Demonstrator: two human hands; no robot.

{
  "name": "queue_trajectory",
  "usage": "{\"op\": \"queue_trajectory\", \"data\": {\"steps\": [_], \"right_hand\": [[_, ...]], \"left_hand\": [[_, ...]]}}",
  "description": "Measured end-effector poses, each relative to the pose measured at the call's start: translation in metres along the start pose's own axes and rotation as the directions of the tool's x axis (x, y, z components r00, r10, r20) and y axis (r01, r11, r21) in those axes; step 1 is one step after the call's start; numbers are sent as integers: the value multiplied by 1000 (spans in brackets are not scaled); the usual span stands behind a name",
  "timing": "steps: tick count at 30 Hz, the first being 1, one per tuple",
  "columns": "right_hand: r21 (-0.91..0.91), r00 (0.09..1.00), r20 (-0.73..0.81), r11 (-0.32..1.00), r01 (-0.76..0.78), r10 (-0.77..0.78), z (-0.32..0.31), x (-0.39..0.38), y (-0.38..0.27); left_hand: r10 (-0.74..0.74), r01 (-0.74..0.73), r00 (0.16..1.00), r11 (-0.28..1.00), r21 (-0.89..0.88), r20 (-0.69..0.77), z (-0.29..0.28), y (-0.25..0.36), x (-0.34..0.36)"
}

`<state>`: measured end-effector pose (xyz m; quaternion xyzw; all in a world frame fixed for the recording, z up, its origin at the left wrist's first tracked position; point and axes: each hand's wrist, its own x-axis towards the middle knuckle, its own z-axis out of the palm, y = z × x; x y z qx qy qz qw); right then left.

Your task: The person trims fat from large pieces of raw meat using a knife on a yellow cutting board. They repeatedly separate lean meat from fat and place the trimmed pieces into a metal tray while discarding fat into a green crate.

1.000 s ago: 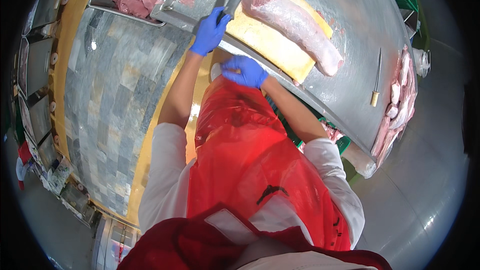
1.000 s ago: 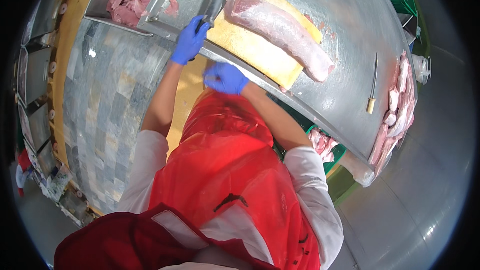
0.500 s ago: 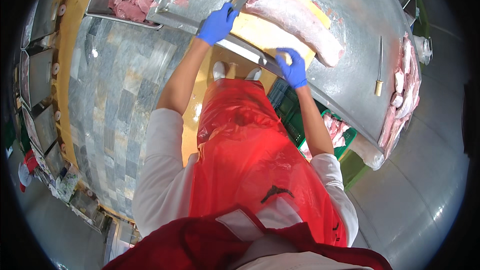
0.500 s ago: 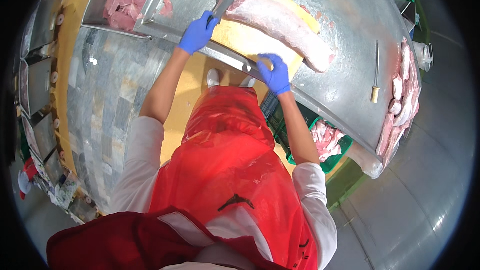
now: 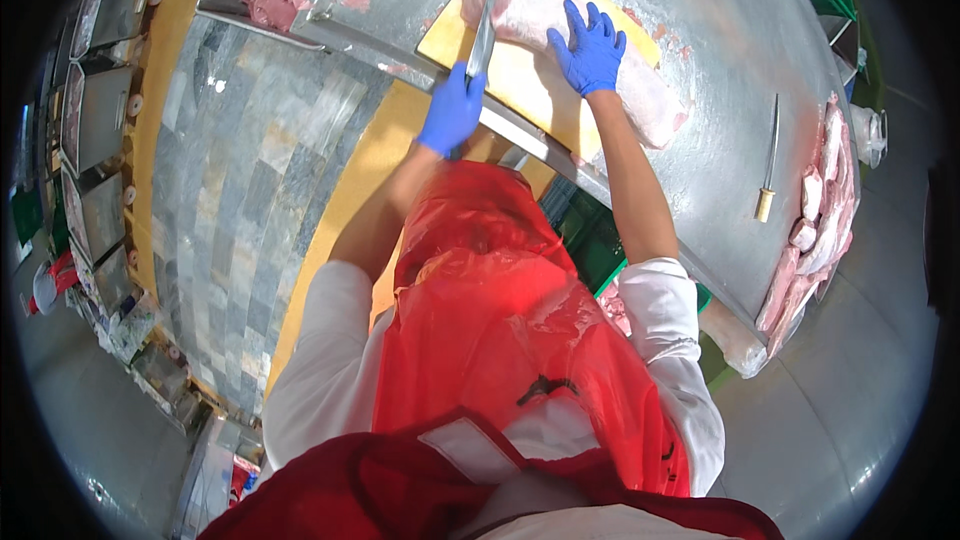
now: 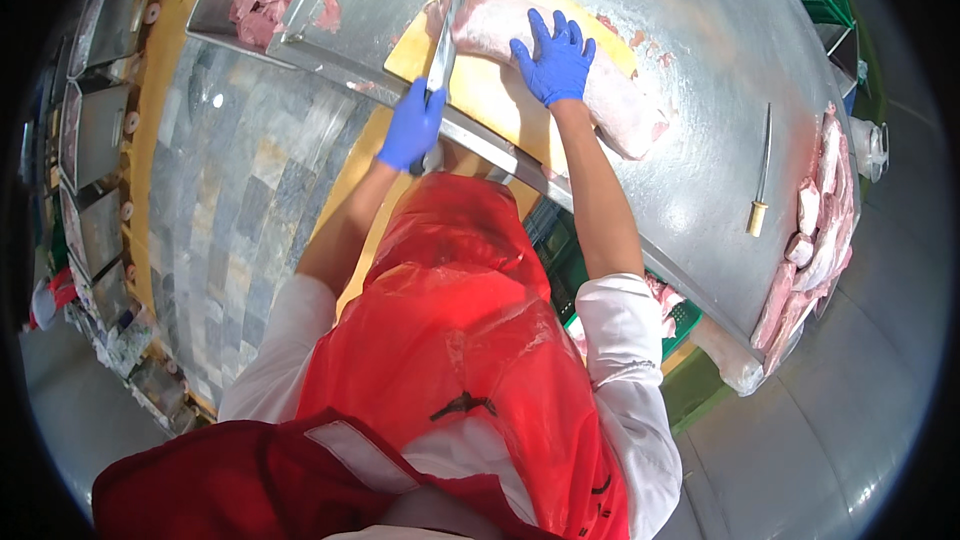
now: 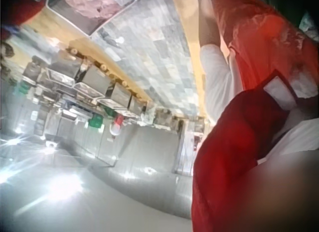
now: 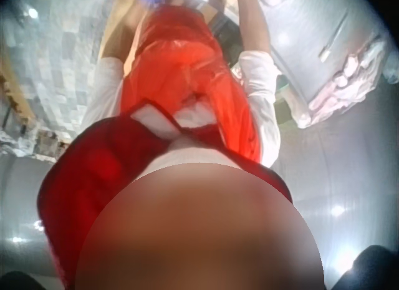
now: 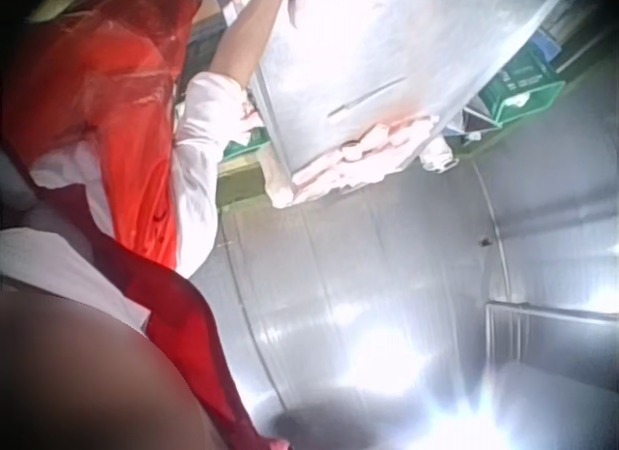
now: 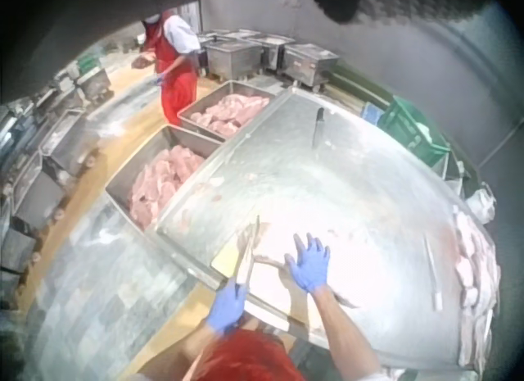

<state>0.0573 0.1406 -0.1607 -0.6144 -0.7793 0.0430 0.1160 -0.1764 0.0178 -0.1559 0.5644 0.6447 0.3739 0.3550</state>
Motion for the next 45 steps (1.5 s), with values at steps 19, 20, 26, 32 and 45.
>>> {"op": "queue_trajectory", "data": {"steps": [19,20,26,32,45], "right_hand": [[316,996,89,947,-55,28,-15,23,-13],[412,998,54,910,-42,21,-15,25,-26],[210,991,3,969,129,-132,-18,38,-114],[272,995,54,957,-96,85,-17,36,-126],[158,781,329,785,-599,530,-31,39,-149]], "left_hand": [[-448,559,828,692,-457,336,-65,42,-70],[-494,589,808,648,-484,321,-80,37,-77],[-451,444,882,702,-557,134,-139,-12,-11],[-312,424,905,715,-555,290,-171,-32,60],[-67,198,870,955,-222,489,-107,-3,89]]}}
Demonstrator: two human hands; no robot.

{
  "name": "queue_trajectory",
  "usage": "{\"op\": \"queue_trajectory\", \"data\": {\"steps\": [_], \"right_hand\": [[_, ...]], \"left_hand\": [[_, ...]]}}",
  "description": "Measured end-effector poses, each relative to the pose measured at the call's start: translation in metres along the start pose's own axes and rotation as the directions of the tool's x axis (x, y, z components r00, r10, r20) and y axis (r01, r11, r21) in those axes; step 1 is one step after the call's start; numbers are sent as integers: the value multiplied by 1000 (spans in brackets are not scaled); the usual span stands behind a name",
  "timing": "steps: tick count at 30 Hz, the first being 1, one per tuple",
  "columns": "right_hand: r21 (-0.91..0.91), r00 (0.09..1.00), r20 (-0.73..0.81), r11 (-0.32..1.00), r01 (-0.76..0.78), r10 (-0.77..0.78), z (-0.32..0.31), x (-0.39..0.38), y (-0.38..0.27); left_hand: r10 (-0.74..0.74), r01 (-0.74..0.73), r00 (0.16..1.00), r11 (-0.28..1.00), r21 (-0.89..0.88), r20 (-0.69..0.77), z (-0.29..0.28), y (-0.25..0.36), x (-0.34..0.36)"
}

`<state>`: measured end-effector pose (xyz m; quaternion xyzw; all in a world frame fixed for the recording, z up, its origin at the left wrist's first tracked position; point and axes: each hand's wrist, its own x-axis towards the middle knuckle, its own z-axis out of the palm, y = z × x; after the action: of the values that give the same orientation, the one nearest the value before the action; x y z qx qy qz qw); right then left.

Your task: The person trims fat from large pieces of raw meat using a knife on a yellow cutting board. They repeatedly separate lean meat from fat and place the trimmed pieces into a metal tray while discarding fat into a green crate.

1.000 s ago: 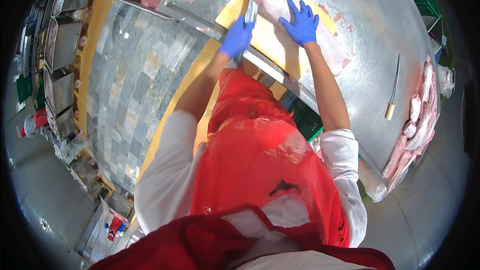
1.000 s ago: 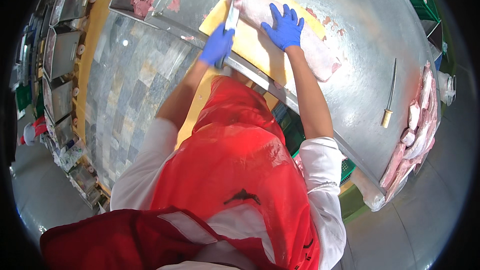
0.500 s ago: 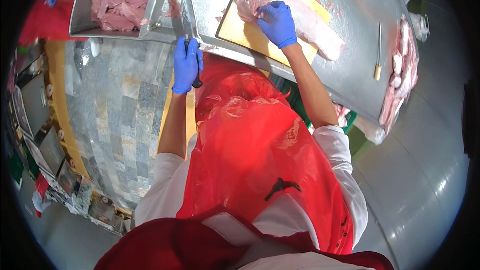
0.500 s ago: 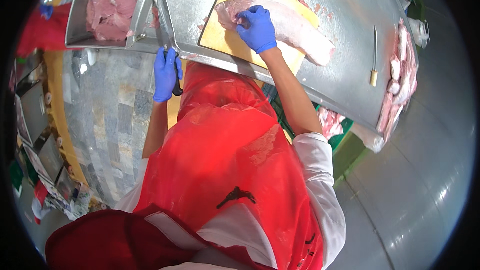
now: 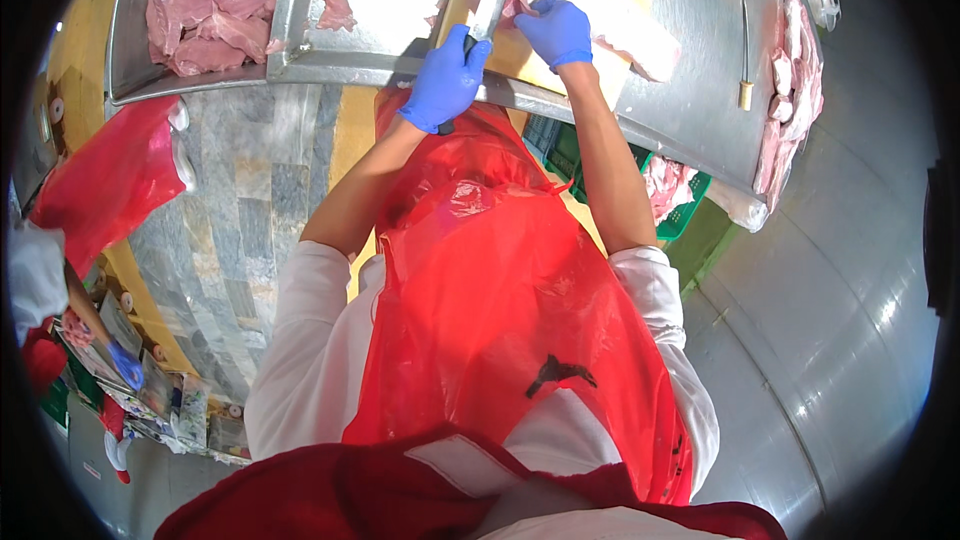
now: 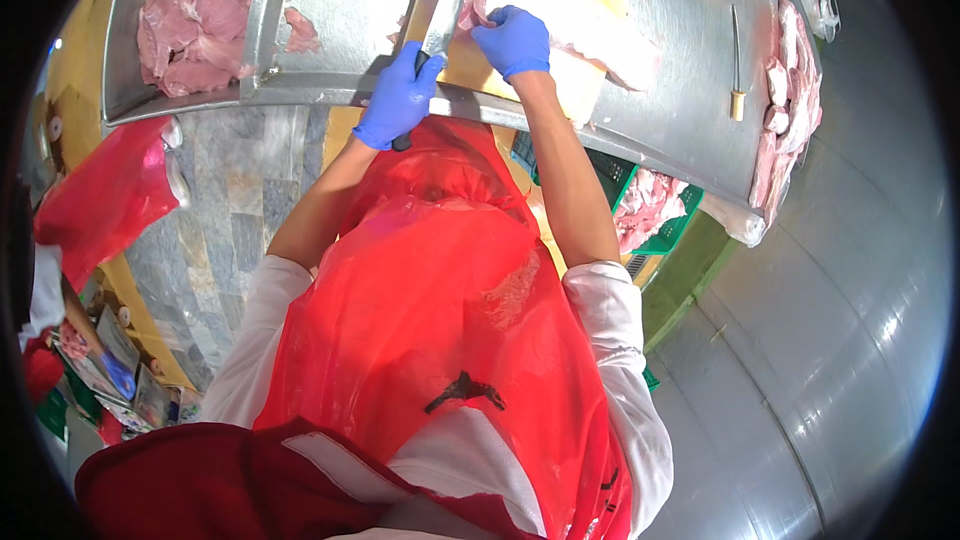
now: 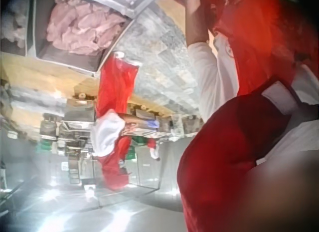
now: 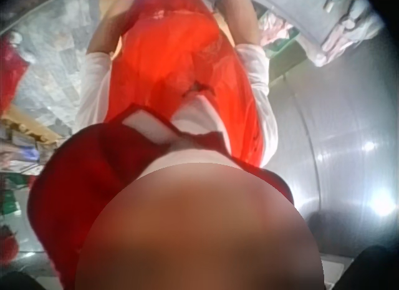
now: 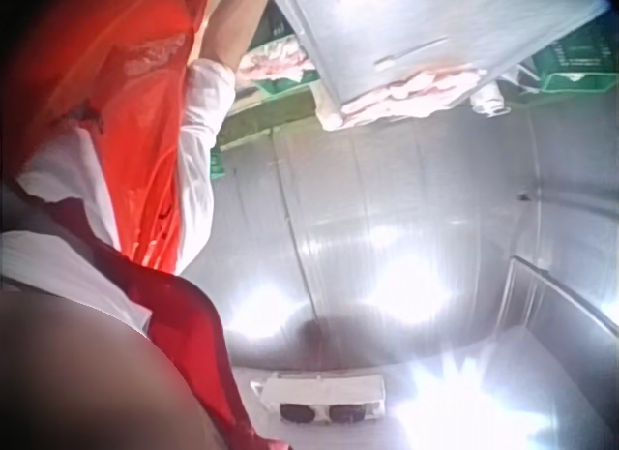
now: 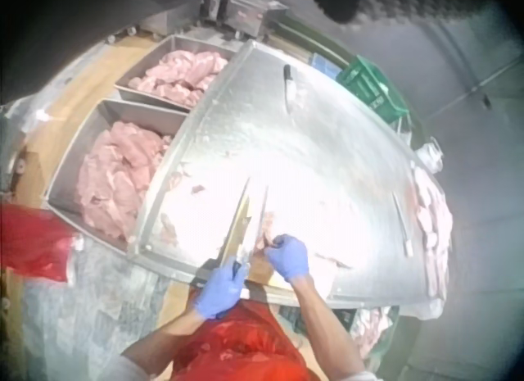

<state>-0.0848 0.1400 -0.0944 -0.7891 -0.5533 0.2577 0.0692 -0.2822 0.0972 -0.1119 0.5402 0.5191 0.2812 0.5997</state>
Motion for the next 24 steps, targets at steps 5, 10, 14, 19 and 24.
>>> {"op": "queue_trajectory", "data": {"steps": [5,10,14,19,24], "right_hand": [[-75,976,203,993,96,-79,-11,15,10],[31,895,289,937,347,-341,-10,46,47],[309,800,328,857,413,-503,-4,55,64],[511,768,265,761,400,-582,1,67,71],[612,803,266,737,287,-533,-10,67,78]], "left_hand": [[7,-2,1000,987,161,-28,33,-10,8],[28,5,985,981,192,-170,65,-6,21],[-59,90,989,968,234,-136,81,-6,-24],[20,79,959,939,334,-283,93,8,16],[-78,98,985,987,129,-151,95,0,-32]]}}
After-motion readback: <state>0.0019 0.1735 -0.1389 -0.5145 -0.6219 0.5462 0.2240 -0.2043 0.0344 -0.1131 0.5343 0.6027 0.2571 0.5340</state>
